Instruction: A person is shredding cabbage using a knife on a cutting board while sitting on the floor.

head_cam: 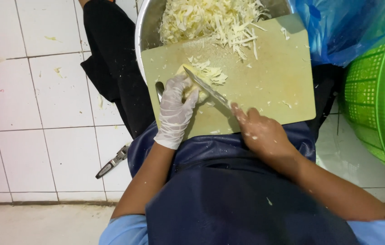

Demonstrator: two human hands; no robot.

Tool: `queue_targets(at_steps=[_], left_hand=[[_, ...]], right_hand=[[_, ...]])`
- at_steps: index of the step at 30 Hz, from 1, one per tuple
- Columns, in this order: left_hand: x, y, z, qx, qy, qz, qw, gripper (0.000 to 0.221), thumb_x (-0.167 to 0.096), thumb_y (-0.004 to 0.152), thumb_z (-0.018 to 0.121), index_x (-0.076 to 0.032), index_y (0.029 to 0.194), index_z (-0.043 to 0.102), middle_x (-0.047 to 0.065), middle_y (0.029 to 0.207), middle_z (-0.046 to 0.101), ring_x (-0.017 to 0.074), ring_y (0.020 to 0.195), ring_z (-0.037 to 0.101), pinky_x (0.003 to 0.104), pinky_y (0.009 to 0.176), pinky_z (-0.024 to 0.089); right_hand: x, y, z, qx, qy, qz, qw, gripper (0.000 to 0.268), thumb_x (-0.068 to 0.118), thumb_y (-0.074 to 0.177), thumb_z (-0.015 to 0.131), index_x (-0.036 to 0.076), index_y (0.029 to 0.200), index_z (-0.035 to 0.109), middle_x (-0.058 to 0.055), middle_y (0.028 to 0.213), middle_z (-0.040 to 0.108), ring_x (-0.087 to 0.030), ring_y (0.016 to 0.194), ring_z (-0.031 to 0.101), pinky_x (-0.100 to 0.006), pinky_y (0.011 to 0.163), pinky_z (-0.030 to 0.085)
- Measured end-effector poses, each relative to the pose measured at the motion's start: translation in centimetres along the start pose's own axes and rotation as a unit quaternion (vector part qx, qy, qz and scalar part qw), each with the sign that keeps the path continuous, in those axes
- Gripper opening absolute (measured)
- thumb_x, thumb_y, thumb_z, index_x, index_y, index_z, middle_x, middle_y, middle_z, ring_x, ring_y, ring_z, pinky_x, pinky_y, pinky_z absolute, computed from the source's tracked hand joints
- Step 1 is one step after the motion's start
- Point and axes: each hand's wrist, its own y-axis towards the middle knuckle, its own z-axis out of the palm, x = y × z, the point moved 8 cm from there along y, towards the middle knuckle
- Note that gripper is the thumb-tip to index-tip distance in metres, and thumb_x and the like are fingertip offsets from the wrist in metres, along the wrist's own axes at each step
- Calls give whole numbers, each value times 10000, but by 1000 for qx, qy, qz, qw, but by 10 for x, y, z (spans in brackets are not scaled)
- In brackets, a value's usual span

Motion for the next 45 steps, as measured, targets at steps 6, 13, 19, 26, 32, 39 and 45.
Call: queue_targets(at_steps=[6,13,19,26,32,39,45], left_hand=[[-1,-1,-2,21,20,16,999,216,-159,820,735,-68,1001,660,140,1179,594,309,1191,539,458,1133,156],[4,3,4,5,36,14,999,189,-201,823,746,-130,976,662,53,1180,579,215,1172,553,400,1154,85],[7,1,-1,5,57,16,998,226,-260,816,760,-142,977,655,39,1154,564,203,1152,551,398,1160,67],[-3,4,-4,-5,64,39,997,203,-234,822,759,-114,952,661,68,1078,570,231,1096,575,377,1148,136],[-15,2,-9,-9,53,55,997,210,-219,816,764,-101,955,661,83,1049,568,261,1068,577,387,1121,219],[-15,1,-8,-24,42,68,997,183,-193,824,754,-88,923,641,88,1007,551,273,1046,570,384,1124,213],[-29,0,-14,-17,41,82,996,171,-182,823,756,-89,908,640,77,980,541,265,984,572,373,1024,349]], right_hand=[[-16,55,49,87,113,37,989,437,256,939,443,163,1366,438,-70,774,588,-316,620,675,-457,525,544],[-9,28,40,187,197,99,957,459,278,952,370,88,1366,427,-210,952,637,-473,774,648,-579,638,518],[-19,54,45,126,202,84,968,454,313,981,403,84,1368,469,-196,911,664,-414,763,676,-552,628,534],[-10,45,68,229,236,130,936,467,360,1002,329,118,1394,407,-178,1031,661,-371,904,671,-504,782,534],[-19,45,33,204,273,128,931,460,348,1004,334,64,1352,432,-236,1101,633,-423,959,638,-555,797,505],[-7,40,103,261,256,130,922,464,410,1011,237,181,1402,335,-125,1041,659,-316,912,677,-462,775,548],[-45,74,36,10,109,43,993,315,273,1044,393,35,1128,583,-100,679,623,-325,551,669,-409,430,518]])
